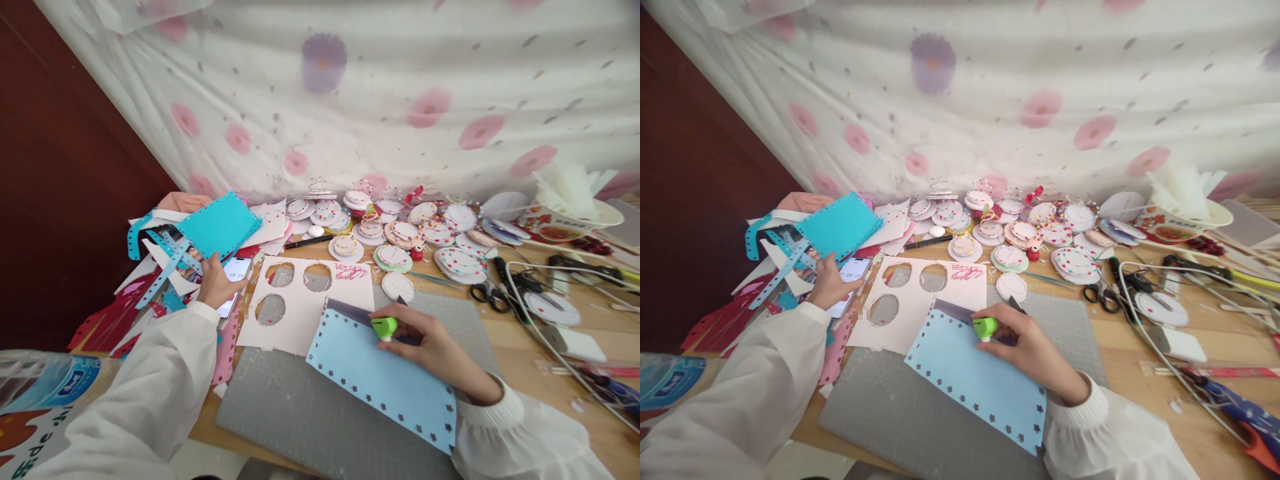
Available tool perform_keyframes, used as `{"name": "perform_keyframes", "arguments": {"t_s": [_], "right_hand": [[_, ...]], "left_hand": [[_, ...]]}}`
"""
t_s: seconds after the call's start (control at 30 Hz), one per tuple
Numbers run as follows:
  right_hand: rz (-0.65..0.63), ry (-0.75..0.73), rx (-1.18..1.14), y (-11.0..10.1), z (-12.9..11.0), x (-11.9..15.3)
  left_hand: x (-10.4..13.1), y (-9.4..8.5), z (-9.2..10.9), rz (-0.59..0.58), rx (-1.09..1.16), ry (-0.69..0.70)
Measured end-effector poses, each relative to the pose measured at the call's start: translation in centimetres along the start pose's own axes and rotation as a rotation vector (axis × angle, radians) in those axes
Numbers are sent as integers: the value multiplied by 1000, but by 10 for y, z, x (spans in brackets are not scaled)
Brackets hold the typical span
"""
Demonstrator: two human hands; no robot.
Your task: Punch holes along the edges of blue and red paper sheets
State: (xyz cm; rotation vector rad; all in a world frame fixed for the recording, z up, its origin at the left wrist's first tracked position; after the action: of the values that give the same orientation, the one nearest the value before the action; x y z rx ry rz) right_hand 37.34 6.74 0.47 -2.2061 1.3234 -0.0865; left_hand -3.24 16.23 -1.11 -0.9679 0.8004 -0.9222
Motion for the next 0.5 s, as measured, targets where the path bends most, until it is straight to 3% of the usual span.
{"name": "perform_keyframes", "arguments": {"t_s": [0.23, 0.33, 0.43, 0.5], "right_hand": [[4, 2, -19, 0, 0, 0], [18, 6, -39, -1, 1, 1], [41, 5, -74, -3, 0, 3], [69, 1, -106, -5, -3, 3]], "left_hand": [[0, -2, 7, -13, -10, 12], [10, -16, 15, 15, -17, 7], [40, -47, 45, 116, 108, 111], [66, -59, 69, 54, 359, 135]]}}
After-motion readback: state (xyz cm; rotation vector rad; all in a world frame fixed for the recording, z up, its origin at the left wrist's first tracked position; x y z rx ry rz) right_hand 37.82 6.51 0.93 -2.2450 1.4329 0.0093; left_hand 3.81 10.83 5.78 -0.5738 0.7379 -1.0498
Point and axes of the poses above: each hand's wrist, its own x-axis away from the middle knuckle, its own y-axis out of the palm, z = x × y, the point moved 8 cm from there along -x, towards the middle knuckle, and after that the axes turned 11 degrees about -y, right-handed, at the moved point
